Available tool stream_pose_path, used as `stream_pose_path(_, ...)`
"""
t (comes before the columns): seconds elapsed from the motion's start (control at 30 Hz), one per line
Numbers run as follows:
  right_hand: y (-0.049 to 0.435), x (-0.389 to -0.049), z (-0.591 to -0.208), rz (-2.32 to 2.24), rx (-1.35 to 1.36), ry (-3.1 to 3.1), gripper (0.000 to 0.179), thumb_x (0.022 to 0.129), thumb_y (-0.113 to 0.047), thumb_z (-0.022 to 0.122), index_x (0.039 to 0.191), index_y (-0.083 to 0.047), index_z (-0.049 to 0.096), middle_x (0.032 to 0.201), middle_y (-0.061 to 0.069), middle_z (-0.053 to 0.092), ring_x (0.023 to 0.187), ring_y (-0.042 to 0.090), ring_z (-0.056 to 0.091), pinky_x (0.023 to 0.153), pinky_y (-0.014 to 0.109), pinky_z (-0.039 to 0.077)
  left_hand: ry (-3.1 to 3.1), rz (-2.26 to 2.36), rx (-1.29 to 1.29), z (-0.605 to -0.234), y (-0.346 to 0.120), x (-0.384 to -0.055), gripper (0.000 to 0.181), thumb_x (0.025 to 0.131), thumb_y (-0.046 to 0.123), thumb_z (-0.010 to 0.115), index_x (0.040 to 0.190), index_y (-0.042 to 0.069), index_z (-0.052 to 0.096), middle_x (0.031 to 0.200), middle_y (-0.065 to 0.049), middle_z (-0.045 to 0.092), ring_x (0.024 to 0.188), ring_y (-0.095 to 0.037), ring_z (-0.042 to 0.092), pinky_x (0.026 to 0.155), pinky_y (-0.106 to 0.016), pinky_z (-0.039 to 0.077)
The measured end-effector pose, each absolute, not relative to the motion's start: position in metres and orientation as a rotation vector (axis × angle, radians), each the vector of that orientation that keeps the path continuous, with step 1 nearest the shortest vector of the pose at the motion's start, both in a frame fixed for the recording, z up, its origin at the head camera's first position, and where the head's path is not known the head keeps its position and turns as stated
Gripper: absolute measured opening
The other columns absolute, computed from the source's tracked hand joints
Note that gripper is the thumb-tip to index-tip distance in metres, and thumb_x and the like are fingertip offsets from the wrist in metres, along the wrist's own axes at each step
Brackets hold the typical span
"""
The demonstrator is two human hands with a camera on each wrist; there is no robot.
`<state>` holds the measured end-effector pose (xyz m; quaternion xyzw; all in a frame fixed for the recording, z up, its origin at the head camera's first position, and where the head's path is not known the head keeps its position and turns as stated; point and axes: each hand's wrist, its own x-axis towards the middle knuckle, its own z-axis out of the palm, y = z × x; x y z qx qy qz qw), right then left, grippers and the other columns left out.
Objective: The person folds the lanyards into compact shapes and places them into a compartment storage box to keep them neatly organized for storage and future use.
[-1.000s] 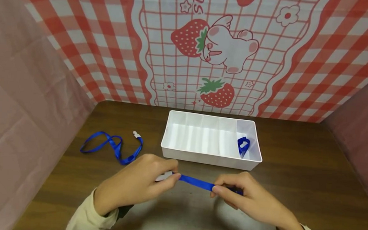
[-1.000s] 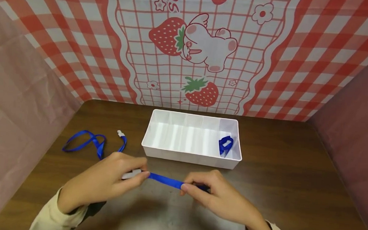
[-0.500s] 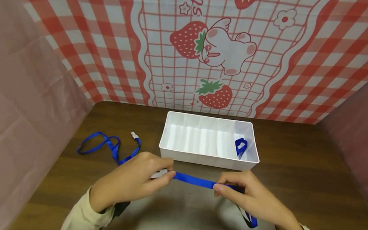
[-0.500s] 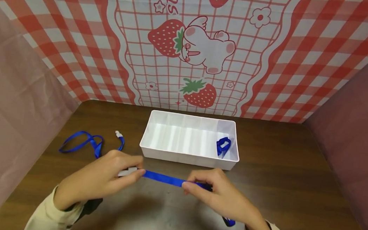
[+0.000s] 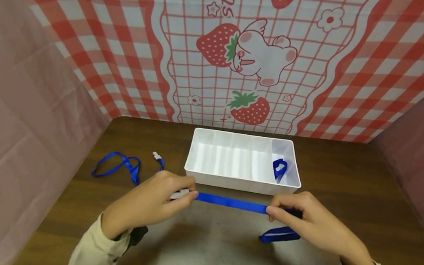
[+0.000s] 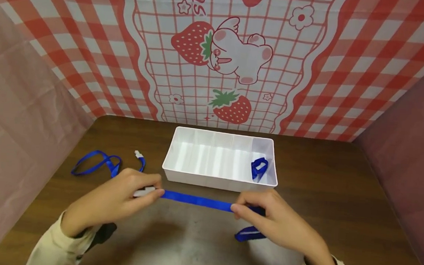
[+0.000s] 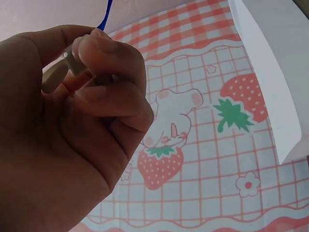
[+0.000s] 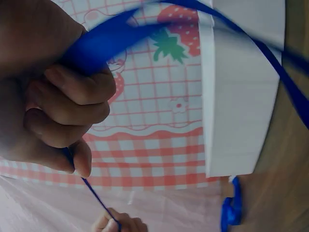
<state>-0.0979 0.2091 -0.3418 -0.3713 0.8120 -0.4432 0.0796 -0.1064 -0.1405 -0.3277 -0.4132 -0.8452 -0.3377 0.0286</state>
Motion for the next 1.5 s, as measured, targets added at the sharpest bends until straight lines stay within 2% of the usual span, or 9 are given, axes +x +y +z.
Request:
stream_pose_path(0.1, 0.217, -0.096, -0.342, -1.304, -1.098, 2.430, 0.029, 0.098, -0.001, 0.059, 0.090, -0.028, 0.065, 0.074, -0.018, 0.056, 0.063, 0.004, 0.050, 0.054, 0.020, 0.044, -2.614, -1.077, -1.277, -0.329, -0.144, -0.106, 0.027, 0.101, 0.013, 0.057, 0.076, 0.018, 0.048, 0.064, 0.015, 0.033, 0.055, 0.005, 0.033, 0.049, -0.015, 0.033)
stream_pose_path(0.33, 0.232, -0.092, -0.346, -1.335, -1.069, 2.461, 0.030, 0.097, 0.001, 0.059, 0.089, -0.028, 0.065, 0.075, -0.015, 0.059, 0.064, 0.007, 0.053, 0.056, 0.022, 0.046, -2.616, -1.178, -1.263, -0.334, -0.155, -0.102, 0.027, 0.103, 0.014, 0.055, 0.077, 0.019, 0.049, 0.064, 0.016, 0.031, 0.054, 0.005, 0.032, 0.047, -0.016, 0.034)
stream_pose_path(0.53, 0.248, -0.085, -0.354, -1.324, -1.004, 2.526, 0.031, 0.097, 0.001, 0.060, 0.086, -0.028, 0.064, 0.070, -0.015, 0.054, 0.060, 0.003, 0.046, 0.052, 0.020, 0.041, -2.607, -1.197, -1.230, -0.339, -0.165, -0.099, 0.026, 0.103, 0.013, 0.056, 0.079, 0.022, 0.051, 0.063, 0.018, 0.031, 0.053, 0.006, 0.030, 0.046, -0.015, 0.032)
stream_pose_path(0.73, 0.265, -0.079, -0.364, -1.341, -0.976, 2.551, 0.030, 0.096, 0.004, 0.059, 0.087, -0.025, 0.063, 0.071, -0.008, 0.054, 0.060, 0.007, 0.045, 0.049, 0.024, 0.038, -2.666, -1.198, -1.137, -0.346, -0.175, -0.093, 0.024, 0.103, 0.017, 0.057, 0.080, 0.025, 0.053, 0.065, 0.020, 0.031, 0.055, 0.004, 0.031, 0.049, -0.016, 0.033)
stream_pose_path(0.87, 0.272, -0.075, -0.365, -1.325, -0.924, 2.568, 0.030, 0.097, 0.001, 0.060, 0.086, -0.026, 0.063, 0.070, -0.009, 0.052, 0.061, 0.007, 0.045, 0.050, 0.024, 0.038, -2.704, -1.251, -1.096, -0.352, -0.181, -0.087, 0.023, 0.103, 0.017, 0.057, 0.082, 0.027, 0.054, 0.066, 0.020, 0.031, 0.055, 0.005, 0.030, 0.049, -0.016, 0.033)
stream_pose_path(1.1, 0.283, -0.070, -0.362, -1.298, -0.909, 2.629, 0.031, 0.096, 0.003, 0.060, 0.088, -0.026, 0.066, 0.073, -0.012, 0.057, 0.060, 0.007, 0.045, 0.050, 0.024, 0.038, -2.679, -1.262, -1.055, -0.360, -0.189, -0.086, 0.023, 0.102, 0.015, 0.057, 0.083, 0.027, 0.055, 0.064, 0.019, 0.034, 0.052, 0.007, 0.031, 0.045, -0.016, 0.032)
stream_pose_path(1.33, 0.293, -0.063, -0.363, -1.279, -0.812, 2.726, 0.029, 0.094, 0.002, 0.063, 0.089, -0.026, 0.070, 0.079, -0.011, 0.067, 0.072, 0.010, 0.056, 0.059, 0.026, 0.043, -2.692, -1.288, -1.004, -0.363, -0.201, -0.090, 0.022, 0.103, 0.015, 0.056, 0.085, 0.028, 0.055, 0.062, 0.017, 0.036, 0.047, 0.005, 0.033, 0.043, -0.018, 0.033)
stream_pose_path(1.5, 0.301, -0.061, -0.363, -1.271, -0.787, 2.749, 0.028, 0.094, 0.003, 0.062, 0.090, -0.024, 0.071, 0.082, -0.010, 0.069, 0.076, 0.009, 0.060, 0.063, 0.025, 0.046, -2.708, -1.333, -0.963, -0.365, -0.207, -0.089, 0.021, 0.103, 0.015, 0.055, 0.086, 0.027, 0.057, 0.060, 0.016, 0.041, 0.047, 0.003, 0.040, 0.042, -0.020, 0.038)
